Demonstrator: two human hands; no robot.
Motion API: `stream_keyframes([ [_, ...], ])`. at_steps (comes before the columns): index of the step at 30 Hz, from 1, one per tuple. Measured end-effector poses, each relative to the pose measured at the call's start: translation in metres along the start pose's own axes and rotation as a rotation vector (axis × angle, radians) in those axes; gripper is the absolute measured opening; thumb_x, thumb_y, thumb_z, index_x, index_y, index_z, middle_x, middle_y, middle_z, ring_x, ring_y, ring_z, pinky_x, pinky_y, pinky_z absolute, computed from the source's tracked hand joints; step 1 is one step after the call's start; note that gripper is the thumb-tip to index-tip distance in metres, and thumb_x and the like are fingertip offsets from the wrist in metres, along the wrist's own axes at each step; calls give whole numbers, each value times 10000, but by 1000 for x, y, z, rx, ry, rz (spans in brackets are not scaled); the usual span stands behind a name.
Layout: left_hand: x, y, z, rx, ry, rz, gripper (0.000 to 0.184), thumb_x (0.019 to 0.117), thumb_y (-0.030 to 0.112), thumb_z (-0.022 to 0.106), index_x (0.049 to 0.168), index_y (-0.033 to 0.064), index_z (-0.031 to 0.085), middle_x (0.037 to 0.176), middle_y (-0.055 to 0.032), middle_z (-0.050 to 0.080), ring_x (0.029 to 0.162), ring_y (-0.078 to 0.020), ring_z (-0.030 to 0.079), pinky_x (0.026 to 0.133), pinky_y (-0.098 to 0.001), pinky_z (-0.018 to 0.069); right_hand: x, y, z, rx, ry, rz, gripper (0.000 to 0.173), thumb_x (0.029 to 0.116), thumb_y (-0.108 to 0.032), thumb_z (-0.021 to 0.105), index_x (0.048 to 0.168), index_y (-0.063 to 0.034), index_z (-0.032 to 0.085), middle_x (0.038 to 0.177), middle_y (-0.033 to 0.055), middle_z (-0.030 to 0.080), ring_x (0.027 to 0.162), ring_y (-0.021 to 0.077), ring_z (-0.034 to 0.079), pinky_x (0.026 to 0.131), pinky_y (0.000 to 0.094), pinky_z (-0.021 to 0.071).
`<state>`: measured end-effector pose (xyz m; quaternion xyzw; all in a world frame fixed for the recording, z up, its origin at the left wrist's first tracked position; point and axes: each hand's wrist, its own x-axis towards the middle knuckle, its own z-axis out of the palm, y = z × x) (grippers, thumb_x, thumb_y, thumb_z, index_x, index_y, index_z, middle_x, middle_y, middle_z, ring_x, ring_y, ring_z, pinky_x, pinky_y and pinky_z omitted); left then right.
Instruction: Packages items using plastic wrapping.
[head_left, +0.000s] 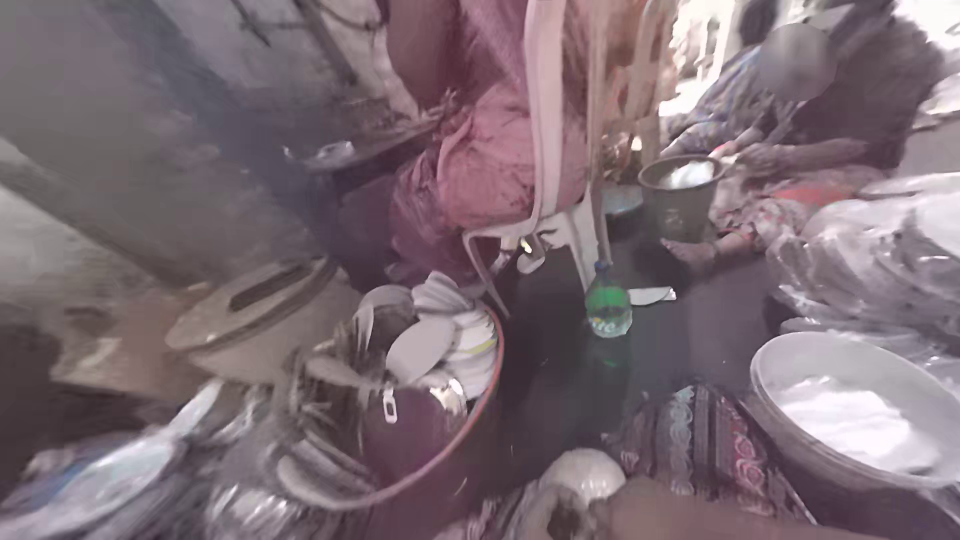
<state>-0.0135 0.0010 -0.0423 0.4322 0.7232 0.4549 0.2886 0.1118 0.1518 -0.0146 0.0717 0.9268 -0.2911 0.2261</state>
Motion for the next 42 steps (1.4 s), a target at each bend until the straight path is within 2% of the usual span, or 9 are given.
stream_keyframes([
  [4,5,26,2,134,-23,-24,263,870,135,758,1091,3,705,954,-94,726,865,-129,700,823,-304,587,0,-2,-18,-55,-85,68,341,1092,-189,458,1288,50,600,1163,320,665,1119,522,636,929,695,472],
  [7,9,8,3,-162,5,144,486,771,83,846,1197,-27,638,1085,-47,704,953,-19,679,866,-190,579,-5,15,-27,1,-44,69,340,1079,-224,504,1302,-1,633,1181,300,672,1126,504,640,952,690,468],
  [11,23,-38,7,-363,109,397,597,787,33,808,1281,-115,509,1342,-127,606,1168,-103,649,997,-277,567,-11,39,-15,148,50,-73,337,1083,-253,499,1151,31,668,978,268,697,949,458,690,840,660,511],
  [17,24,-34,12,-37,-267,259,509,921,117,700,1391,-35,578,1266,-156,698,1157,-180,675,1040,-353,523,2,55,11,243,106,-168,339,1070,-217,498,1130,55,690,942,270,708,902,450,704,802,656,524],
  [24,39,-40,13,-104,-147,20,357,942,151,712,1215,-50,600,1043,-108,714,931,-96,696,879,-270,577,28,56,49,837,517,80,218,1014,-146,577,937,-5,724,803,-52,668,725,-72,579,713,160,506],
  [29,42,-40,20,-81,-138,-82,359,902,181,752,1167,-21,620,977,-91,711,880,-99,682,829,-282,572,31,63,65,714,833,77,147,901,-107,709,948,20,766,894,43,757,818,-13,685,797,193,574],
  [31,41,-35,25,-21,-97,-148,374,884,191,768,1180,4,636,1015,-90,727,919,-125,699,858,-319,581,31,68,61,631,723,120,230,932,-151,666,974,59,750,896,143,742,826,144,697,794,357,565],
  [34,34,-28,40,186,52,-61,346,899,194,741,1192,23,673,1010,-112,753,901,-219,738,823,-430,607,34,72,51,717,485,154,306,1028,-188,559,1037,76,714,967,144,706,885,118,645,847,315,532],
  [42,27,-35,51,398,170,120,191,942,109,632,1049,7,752,1003,-135,762,937,-260,748,862,-417,608,39,78,58,389,579,-123,272,1012,-141,537,1005,57,724,931,199,733,880,318,729,806,494,586],
])
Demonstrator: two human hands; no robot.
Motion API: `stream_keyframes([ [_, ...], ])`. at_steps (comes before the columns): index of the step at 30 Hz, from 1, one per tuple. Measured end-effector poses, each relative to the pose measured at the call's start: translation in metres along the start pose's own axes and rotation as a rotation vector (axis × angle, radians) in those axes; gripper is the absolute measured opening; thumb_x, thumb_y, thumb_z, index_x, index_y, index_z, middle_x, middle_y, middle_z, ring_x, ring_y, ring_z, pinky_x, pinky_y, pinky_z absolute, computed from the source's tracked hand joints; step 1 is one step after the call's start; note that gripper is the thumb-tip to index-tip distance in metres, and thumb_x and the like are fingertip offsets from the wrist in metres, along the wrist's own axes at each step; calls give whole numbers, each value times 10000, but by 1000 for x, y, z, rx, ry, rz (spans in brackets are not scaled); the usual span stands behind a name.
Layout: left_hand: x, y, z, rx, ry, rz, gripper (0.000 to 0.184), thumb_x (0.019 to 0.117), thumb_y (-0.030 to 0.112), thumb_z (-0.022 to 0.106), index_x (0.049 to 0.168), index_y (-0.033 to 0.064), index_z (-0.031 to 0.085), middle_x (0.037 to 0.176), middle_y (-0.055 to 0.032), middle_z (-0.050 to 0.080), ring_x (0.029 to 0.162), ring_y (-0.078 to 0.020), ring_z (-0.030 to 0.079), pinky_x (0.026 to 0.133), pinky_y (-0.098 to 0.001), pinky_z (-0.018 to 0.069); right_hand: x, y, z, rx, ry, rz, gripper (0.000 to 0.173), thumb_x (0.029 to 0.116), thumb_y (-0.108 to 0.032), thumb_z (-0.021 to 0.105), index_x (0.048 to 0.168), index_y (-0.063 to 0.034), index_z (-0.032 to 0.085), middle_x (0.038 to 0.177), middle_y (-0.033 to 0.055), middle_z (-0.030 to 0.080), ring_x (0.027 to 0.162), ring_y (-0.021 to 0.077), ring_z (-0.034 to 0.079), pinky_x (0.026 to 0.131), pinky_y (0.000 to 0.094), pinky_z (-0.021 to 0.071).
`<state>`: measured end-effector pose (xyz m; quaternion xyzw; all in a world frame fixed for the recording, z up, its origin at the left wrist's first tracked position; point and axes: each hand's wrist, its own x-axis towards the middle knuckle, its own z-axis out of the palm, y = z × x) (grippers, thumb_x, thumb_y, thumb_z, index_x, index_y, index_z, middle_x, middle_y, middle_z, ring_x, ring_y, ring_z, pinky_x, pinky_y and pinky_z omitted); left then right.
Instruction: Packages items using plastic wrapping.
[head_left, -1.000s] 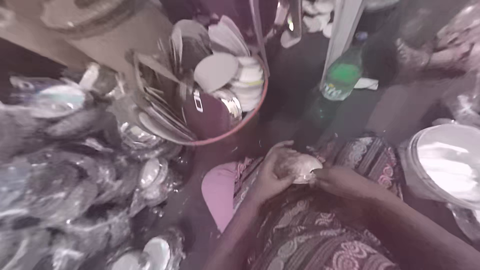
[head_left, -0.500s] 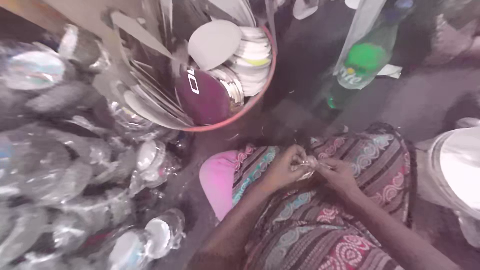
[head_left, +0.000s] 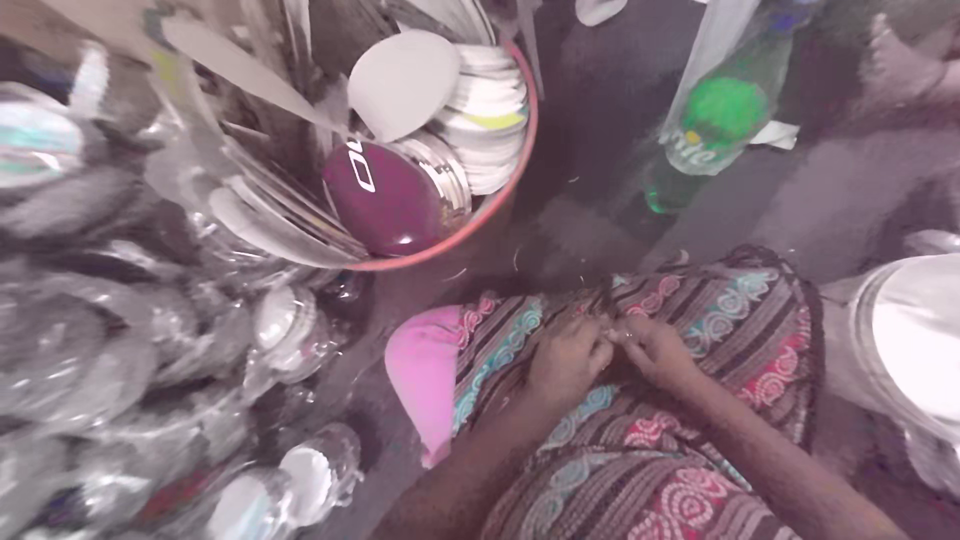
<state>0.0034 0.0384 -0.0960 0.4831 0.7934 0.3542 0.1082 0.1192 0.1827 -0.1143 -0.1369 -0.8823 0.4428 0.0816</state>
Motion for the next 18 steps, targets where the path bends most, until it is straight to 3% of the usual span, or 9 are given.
stream_keyframes([
  [2,3,1,-4,-61,-88,-53,198,950,120,628,1050,-3,748,1046,-163,746,993,-281,728,906,-430,586,-1,-4,-4,-129,-6,-39,253,1002,-146,561,999,48,724,916,212,727,872,388,731,764,571,584],
  [5,10,-6,-7,-294,-228,-159,207,959,149,647,1047,-12,743,1165,-227,666,1085,-285,653,954,-410,539,-5,-7,-5,-262,47,-90,208,975,-127,590,994,13,741,901,200,733,840,411,730,699,592,583],
  [7,15,-8,-13,-367,-342,-237,225,966,142,620,1075,-16,737,1248,-235,611,1153,-273,602,993,-392,506,-7,-6,-2,-310,113,-158,174,948,-106,610,967,-8,753,892,180,747,819,395,737,681,576,590],
  [10,22,-5,-23,-378,-505,-321,272,1008,127,550,1121,-44,728,1333,-251,584,1268,-323,534,1094,-451,410,-9,-1,6,-351,235,-269,193,953,-128,585,919,-35,751,817,151,738,739,366,724,613,528,577],
  [12,24,-4,-25,-360,-563,-376,299,1036,168,535,1127,-53,716,1351,-234,583,1276,-309,536,1100,-451,408,-11,1,10,-226,233,-204,242,978,-151,571,931,-8,760,843,164,748,787,346,738,683,523,591],
  [13,22,-3,-24,-359,-529,-405,305,1028,192,550,1133,-52,702,1347,-228,583,1262,-297,551,1085,-442,432,-12,1,10,-84,196,-101,263,989,-157,568,960,18,763,887,170,753,841,309,738,763,500,591],
  [15,14,-5,-17,-331,-309,-396,367,947,286,690,1131,-32,677,1273,-227,612,1197,-310,594,1033,-458,495,-9,-2,3,222,99,152,283,1017,-185,553,996,35,731,932,99,720,884,121,672,843,335,558],
  [17,5,-9,-9,-314,-74,-285,422,854,323,793,1081,-16,686,1166,-202,658,1132,-306,620,996,-459,510,-6,-6,-6,525,-12,351,233,1036,-165,538,1021,9,692,921,-4,679,854,2,630,823,225,543],
  [18,1,-11,-8,-299,-19,-210,374,854,314,799,1048,6,712,1114,-171,690,1097,-281,640,983,-447,518,-5,-7,-8,677,-56,423,208,1044,-156,524,1020,-21,680,888,-35,685,819,1,647,791,226,566],
])
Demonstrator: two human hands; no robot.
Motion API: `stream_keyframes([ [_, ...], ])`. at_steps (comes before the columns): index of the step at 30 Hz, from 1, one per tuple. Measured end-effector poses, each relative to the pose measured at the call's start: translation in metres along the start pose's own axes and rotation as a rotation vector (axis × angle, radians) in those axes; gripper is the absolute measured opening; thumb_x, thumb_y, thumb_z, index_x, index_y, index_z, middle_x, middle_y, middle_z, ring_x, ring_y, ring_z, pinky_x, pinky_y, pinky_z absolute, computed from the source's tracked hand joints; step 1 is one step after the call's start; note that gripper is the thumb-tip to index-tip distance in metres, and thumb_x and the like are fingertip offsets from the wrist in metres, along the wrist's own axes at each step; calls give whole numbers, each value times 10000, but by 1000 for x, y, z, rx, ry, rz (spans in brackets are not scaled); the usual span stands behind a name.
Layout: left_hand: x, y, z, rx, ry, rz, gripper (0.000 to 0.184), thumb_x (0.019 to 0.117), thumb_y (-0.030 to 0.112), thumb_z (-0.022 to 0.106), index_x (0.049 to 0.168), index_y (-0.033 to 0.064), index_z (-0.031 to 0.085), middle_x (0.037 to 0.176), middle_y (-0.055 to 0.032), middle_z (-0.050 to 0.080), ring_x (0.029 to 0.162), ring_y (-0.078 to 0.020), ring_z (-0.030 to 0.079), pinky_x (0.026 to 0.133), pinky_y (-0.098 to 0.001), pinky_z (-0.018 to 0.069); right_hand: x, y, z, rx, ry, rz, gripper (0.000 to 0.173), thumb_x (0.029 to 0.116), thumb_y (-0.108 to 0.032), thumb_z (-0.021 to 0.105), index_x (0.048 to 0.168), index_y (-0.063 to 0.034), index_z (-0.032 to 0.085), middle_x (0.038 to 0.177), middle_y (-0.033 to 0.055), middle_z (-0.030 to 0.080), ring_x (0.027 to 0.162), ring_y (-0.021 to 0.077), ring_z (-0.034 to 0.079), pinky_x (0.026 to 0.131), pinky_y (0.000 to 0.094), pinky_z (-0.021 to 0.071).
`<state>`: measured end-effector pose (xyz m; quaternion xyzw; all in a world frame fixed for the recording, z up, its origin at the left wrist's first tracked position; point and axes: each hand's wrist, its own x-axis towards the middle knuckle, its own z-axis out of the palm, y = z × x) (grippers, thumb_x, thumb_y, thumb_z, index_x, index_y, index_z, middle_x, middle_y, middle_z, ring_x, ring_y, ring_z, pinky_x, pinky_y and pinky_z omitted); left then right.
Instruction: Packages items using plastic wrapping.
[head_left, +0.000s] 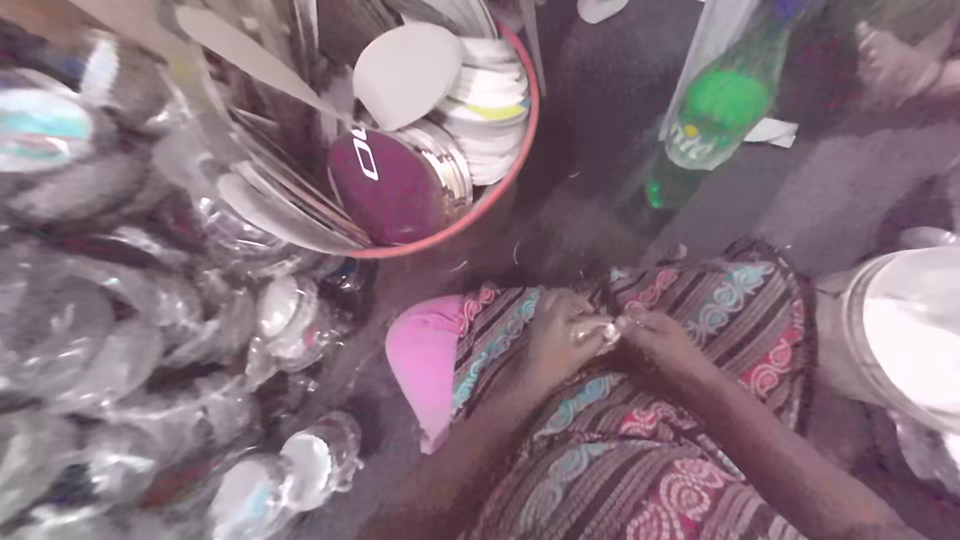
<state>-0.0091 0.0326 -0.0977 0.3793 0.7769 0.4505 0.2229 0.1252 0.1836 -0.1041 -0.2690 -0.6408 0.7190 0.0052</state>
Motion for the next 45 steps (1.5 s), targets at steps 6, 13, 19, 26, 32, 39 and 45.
stream_keyframes([
  [6,-19,0,8,81,102,238,174,956,196,699,1038,75,793,1007,-59,778,926,-130,729,885,-301,584,0,0,2,438,-179,257,297,1080,-193,390,871,-192,601,582,-147,496,475,-52,417,472,131,380],
  [13,-20,-6,10,13,136,317,150,938,131,714,1039,44,782,1020,-59,783,937,-105,732,897,-273,582,-5,2,-3,560,-330,273,331,1089,-263,350,875,-229,601,568,-169,446,462,-68,374,455,115,332],
  [19,-18,-9,7,38,54,384,161,974,119,655,1060,62,779,1069,-57,781,1028,-139,730,982,-324,560,-6,2,0,694,-326,330,397,1103,-235,290,879,-193,615,535,-153,441,432,-68,377,439,102,344],
  [26,-15,-12,8,-162,46,364,125,926,93,707,1004,37,787,1156,-122,730,1124,-145,681,999,-291,552,-6,2,0,675,-383,312,364,1086,-226,320,878,-196,618,569,-141,481,438,-68,387,430,99,341],
  [32,-21,-13,3,-100,6,435,151,924,145,723,979,22,791,1055,-114,768,1064,-165,715,985,-320,560,-6,-2,5,527,-327,327,307,1055,-154,318,897,-182,580,561,-140,469,444,-53,406,441,114,365],
  [39,-21,-8,-4,85,18,455,185,944,7,587,994,-25,762,1038,-142,774,1014,-220,746,955,-360,579,-8,-8,6,245,-198,151,238,1082,-177,419,916,-143,587,599,-140,510,481,-50,449,478,122,400],
  [45,-19,-2,-2,74,69,310,193,1006,100,577,1047,-20,722,964,-108,761,876,-133,728,835,-296,591,-9,-7,14,185,-84,-19,208,1057,-114,499,952,-69,673,700,-106,661,571,-15,601,557,167,530],
])
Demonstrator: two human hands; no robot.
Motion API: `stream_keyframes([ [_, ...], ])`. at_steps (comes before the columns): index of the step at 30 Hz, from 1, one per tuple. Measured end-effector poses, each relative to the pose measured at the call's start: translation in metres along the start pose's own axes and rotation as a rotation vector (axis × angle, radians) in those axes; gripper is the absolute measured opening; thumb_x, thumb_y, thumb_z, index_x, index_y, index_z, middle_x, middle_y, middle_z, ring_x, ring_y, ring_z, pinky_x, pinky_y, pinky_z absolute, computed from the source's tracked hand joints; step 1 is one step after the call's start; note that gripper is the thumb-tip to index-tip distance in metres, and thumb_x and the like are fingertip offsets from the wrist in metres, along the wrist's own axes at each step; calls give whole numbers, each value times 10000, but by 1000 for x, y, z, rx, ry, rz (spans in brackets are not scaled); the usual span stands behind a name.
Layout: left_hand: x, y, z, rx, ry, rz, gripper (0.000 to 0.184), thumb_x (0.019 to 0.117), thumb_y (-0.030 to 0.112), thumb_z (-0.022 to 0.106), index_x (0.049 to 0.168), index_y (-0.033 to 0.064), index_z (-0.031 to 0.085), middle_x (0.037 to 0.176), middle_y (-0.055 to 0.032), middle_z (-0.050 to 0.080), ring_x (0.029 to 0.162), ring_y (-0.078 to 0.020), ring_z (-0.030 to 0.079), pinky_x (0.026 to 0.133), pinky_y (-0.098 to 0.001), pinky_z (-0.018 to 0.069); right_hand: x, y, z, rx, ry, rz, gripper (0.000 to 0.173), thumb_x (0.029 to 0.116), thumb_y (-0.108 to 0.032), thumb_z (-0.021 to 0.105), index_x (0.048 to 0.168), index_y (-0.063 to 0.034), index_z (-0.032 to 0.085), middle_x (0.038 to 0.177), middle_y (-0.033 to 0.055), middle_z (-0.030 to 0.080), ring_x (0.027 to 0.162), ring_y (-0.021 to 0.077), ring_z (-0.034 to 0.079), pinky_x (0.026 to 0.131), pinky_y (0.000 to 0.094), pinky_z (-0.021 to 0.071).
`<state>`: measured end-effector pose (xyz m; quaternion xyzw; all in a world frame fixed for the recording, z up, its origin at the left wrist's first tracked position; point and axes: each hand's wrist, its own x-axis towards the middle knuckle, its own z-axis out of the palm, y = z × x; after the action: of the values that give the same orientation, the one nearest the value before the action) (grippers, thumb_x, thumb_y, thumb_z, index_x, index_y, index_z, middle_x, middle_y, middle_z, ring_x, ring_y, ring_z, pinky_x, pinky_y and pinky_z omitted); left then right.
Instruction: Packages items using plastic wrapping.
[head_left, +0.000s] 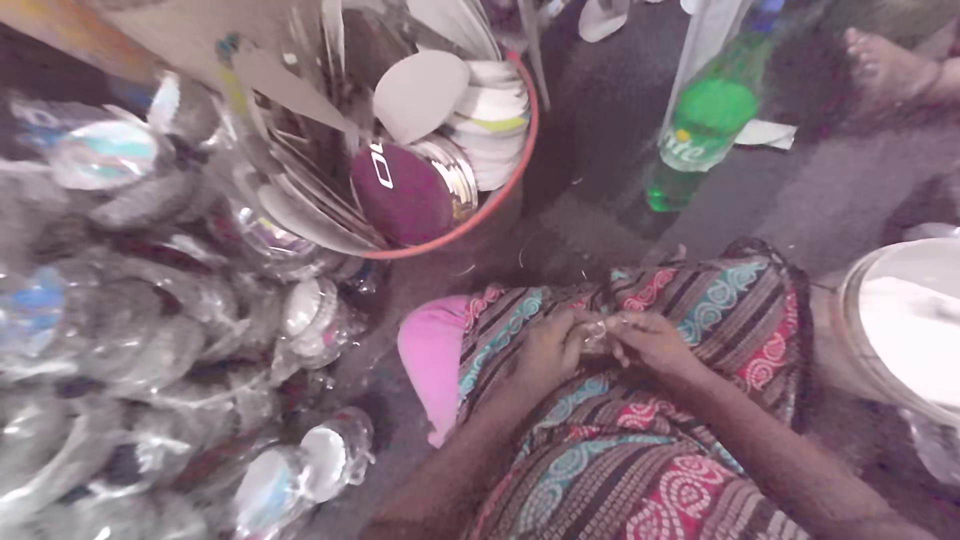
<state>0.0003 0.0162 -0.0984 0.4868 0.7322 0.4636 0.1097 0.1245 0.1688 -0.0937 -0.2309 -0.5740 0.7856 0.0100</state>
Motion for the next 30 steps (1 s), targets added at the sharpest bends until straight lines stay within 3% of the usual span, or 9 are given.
stream_keyframes([
  [4,0,1,4,-77,24,-39,188,1012,92,566,1039,-33,704,971,-95,758,869,-88,718,828,-261,591,-2,0,8,-3,96,-15,182,1036,-86,546,944,-49,699,698,-88,681,559,-8,614,539,170,537],
  [8,3,11,3,64,-10,-52,191,1014,99,555,1060,-16,700,955,-116,748,865,-168,731,813,-336,601,-4,-3,11,-110,189,-18,145,1018,-98,601,1009,11,696,736,-59,689,600,2,634,583,183,559],
  [12,7,13,2,132,-46,-33,202,1024,106,536,1066,-14,694,949,-130,745,860,-207,738,800,-369,608,-4,1,12,-106,296,-33,104,982,-92,649,970,4,689,745,-37,695,614,27,650,598,209,574],
  [15,8,14,0,144,-86,-72,216,1035,121,529,1079,-17,688,961,-135,745,865,-221,740,797,-390,611,-1,7,1,-134,165,-105,143,1004,-98,607,973,3,703,706,-69,673,577,3,620,568,193,557],
  [18,5,14,0,144,-87,-130,225,1045,142,518,1072,-13,679,928,-127,734,819,-207,727,759,-379,605,2,7,-8,-110,-26,19,194,1051,-140,527,955,-49,670,648,-113,598,532,-23,558,530,165,506],
  [22,10,11,-12,-86,-216,-204,273,1019,198,595,1180,-10,669,1075,-96,743,930,-109,717,860,-296,593,2,3,-8,50,-35,177,236,1077,-133,450,927,-98,628,600,-131,544,508,-31,517,512,146,464],
  [25,8,11,-13,-52,-235,-168,251,977,195,661,1107,-7,734,1009,-113,754,896,-146,717,851,-329,585,3,1,-6,138,-42,237,250,1091,-146,432,916,-111,606,603,-120,534,505,-30,501,506,135,446],
  [28,4,14,-10,29,-143,-145,195,988,121,595,1018,-7,741,919,-111,745,834,-147,710,805,-314,584,2,1,0,40,37,127,184,1062,-130,495,933,-81,616,636,-102,572,535,-13,539,538,162,484],
  [30,6,15,-12,62,-109,-188,203,996,116,597,1050,-13,744,993,-139,752,925,-192,729,876,-361,589,1,1,3,-115,118,-26,139,1030,-120,566,942,-34,630,695,-79,616,594,3,588,603,192,528],
])
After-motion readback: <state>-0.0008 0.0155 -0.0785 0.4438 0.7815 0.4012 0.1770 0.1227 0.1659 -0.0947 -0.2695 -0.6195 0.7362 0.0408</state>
